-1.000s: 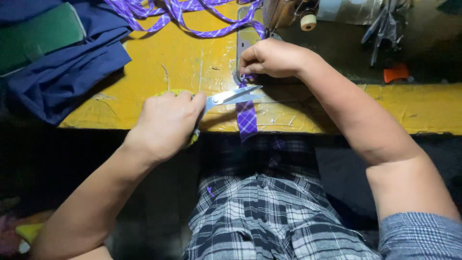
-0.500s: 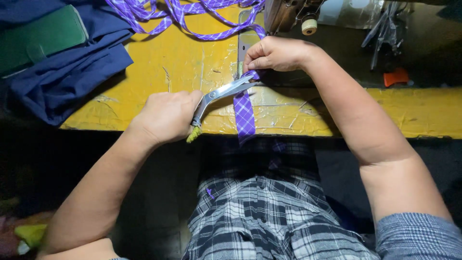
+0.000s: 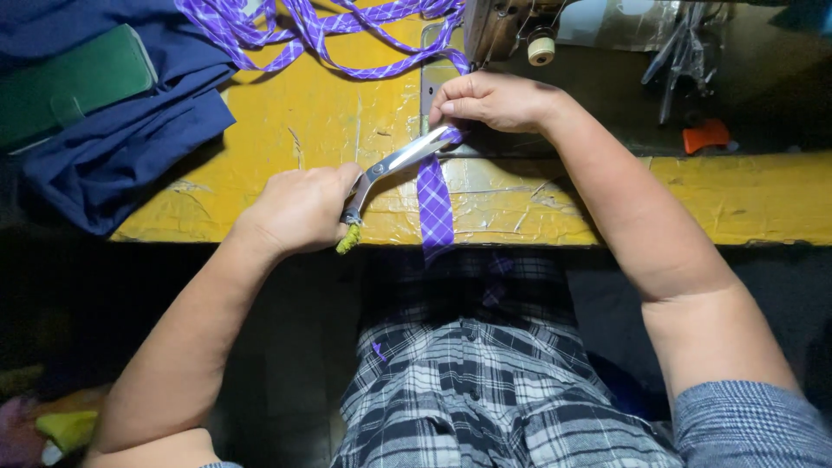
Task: Sewing and cutting purple fabric straps using an industrial sewing machine and scissors.
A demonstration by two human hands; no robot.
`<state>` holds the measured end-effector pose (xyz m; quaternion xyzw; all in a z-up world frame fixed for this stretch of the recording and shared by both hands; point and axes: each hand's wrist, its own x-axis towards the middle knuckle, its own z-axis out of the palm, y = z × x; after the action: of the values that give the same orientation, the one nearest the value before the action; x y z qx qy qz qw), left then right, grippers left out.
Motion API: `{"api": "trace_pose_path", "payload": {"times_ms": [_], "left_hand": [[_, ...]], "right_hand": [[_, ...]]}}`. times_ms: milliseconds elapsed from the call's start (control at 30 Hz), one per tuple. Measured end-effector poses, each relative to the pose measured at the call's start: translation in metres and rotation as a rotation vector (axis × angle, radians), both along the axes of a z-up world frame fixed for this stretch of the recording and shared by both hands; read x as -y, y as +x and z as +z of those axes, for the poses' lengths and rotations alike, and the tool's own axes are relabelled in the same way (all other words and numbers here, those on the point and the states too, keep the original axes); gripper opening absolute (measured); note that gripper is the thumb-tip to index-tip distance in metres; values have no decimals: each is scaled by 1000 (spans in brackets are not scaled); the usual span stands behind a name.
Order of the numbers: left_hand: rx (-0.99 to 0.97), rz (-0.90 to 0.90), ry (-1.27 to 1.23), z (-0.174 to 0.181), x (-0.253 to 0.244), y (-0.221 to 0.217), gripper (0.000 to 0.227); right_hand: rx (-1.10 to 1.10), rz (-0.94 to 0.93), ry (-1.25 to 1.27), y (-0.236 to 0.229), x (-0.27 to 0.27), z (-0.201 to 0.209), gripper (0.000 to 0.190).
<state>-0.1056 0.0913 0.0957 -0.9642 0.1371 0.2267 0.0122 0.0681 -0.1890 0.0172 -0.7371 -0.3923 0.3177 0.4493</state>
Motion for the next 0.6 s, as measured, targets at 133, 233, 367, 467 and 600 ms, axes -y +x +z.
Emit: {"api": "trace_pose_path", "payload": {"times_ms": [133,233,367,467,600], "left_hand": [[9,4,-5,-1,1,-1,37],[19,10,-26,0,6,0,35],[28,10,-61,-2,12,3,26],[57,-6,-103,-8,9,6,28],[92,-18,-119,-2,0,0,32]], "right_hand": [[-7,-32,46,-6,2,3,31],[-19,-91,51,-13,0,11,34],[-56,-219,-24,-26,-2,28,46],[-123,-196,66,-17,-1,10,45],[-122,-221,71,-29,-1,21,51]]}}
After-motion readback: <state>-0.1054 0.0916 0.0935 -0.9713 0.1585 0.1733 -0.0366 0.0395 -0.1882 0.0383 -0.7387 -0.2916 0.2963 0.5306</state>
